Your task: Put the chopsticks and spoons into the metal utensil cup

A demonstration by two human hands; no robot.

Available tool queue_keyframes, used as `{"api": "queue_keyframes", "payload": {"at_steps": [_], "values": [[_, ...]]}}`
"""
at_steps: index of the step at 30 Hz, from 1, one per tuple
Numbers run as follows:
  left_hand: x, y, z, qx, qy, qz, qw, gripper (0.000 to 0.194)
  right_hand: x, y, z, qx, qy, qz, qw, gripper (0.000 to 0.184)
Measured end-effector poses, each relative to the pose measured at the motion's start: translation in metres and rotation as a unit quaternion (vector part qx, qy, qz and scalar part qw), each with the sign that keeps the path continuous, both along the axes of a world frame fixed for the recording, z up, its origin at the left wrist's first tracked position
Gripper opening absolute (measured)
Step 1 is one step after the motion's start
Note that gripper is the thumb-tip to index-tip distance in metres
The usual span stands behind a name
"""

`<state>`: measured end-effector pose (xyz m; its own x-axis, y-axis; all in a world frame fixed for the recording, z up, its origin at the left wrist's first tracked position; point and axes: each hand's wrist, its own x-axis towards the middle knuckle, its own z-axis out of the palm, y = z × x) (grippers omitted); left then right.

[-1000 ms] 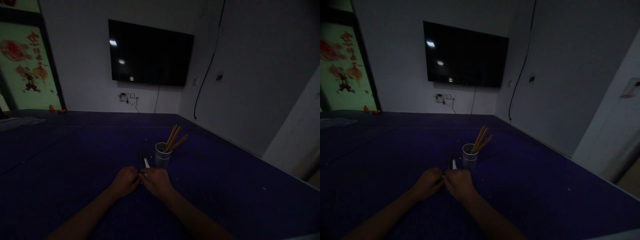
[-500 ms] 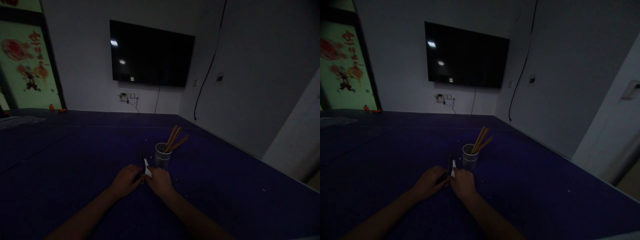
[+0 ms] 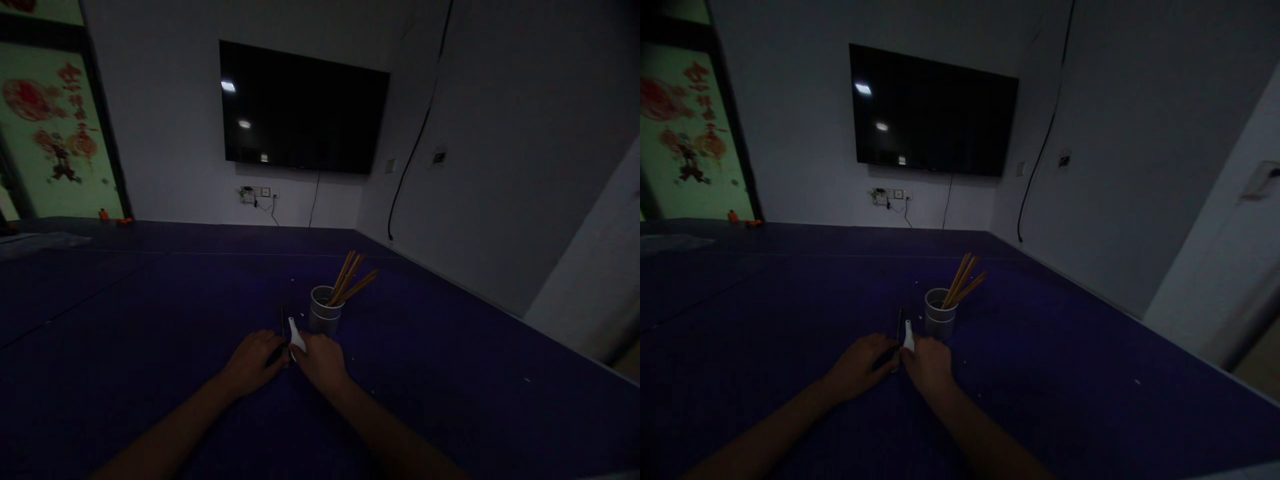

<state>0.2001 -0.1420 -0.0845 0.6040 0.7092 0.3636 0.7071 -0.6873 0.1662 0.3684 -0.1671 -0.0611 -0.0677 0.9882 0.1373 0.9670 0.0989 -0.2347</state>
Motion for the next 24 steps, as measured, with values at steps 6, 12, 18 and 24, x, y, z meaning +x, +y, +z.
{"api": "queue_keyframes", "payload": {"at_steps": [6, 12, 18, 24], "values": [[0.0004, 0.0024, -0.0009, -0.018, 0.007, -0.004, 1.000, 0.031, 0.0012, 0.0022, -0.0022, -0.006, 0.005, -0.003, 1.000, 0.033], [0.0009, 0.0013, 0.0000, -0.024, 0.012, 0.000, 1.000, 0.030, 0.0014, 0.0039, -0.0047, -0.009, 0.010, -0.010, 1.000, 0.032], [0.0007, 0.0011, 0.0001, -0.021, 0.009, -0.001, 1.000, 0.030, 0.0014, 0.0054, -0.0073, 0.005, 0.011, -0.013, 1.000, 0.033], [0.0004, 0.0014, -0.0007, -0.018, 0.003, -0.008, 1.000, 0.031, 0.0017, 0.0071, -0.0085, -0.005, 0.021, -0.012, 1.000, 0.032]]}}
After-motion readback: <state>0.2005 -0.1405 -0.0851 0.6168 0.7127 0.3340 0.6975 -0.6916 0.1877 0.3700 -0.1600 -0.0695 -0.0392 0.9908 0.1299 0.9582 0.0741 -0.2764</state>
